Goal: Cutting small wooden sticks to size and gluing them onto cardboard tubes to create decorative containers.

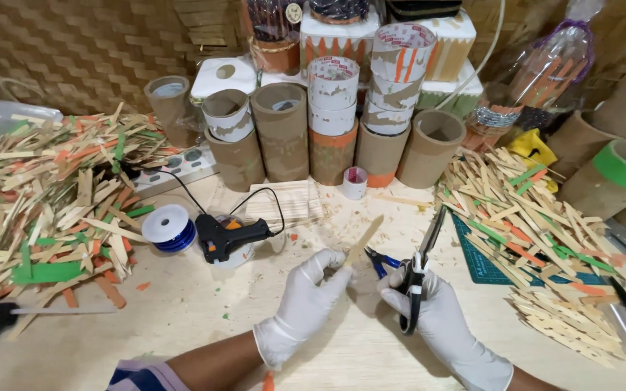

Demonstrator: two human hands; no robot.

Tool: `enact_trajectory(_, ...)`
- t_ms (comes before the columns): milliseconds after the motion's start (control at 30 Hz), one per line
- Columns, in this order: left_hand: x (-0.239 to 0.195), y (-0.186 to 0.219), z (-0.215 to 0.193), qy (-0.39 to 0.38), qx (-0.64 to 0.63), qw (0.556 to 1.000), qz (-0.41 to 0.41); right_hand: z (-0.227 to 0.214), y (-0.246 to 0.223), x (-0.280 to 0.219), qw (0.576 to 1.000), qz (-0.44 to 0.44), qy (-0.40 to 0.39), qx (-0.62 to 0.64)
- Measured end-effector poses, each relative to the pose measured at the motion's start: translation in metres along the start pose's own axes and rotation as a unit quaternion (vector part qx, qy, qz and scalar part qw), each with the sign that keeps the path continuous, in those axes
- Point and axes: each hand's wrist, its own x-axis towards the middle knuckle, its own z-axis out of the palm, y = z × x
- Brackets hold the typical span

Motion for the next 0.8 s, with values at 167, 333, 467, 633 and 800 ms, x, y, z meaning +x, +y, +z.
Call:
enact_trajectory(167,0.008,0.01,0.001,0.062,-0.204,0.973,-0.086,0.011,-0.016,-0.005,0.996,0.033,0.004,-0.082)
enact_trajectory(333,0.023,-0.022,-0.003,0.089,-0.174,0.98,-0.029,-0.017,0.0,-0.003,0.996,-0.062,0.057,-0.037)
enact_trajectory(467,0.029,-0.034,-0.006,0.119,-0.162,0.979,-0.034,0.03,-0.088,-0.018,0.883,-0.372,0.091,-0.271)
enact_trajectory(633,0.021,-0.014,-0.009,0.094,-0.151,0.984,-0.023,0.017,-0.064,0.004,0.98,-0.036,0.039,-0.192)
enact_trajectory(800,0.016,-0.006,-0.012,0.091,-0.146,0.985,-0.011,0.04,-0.095,-0.011,0.93,0.102,0.028,-0.351)
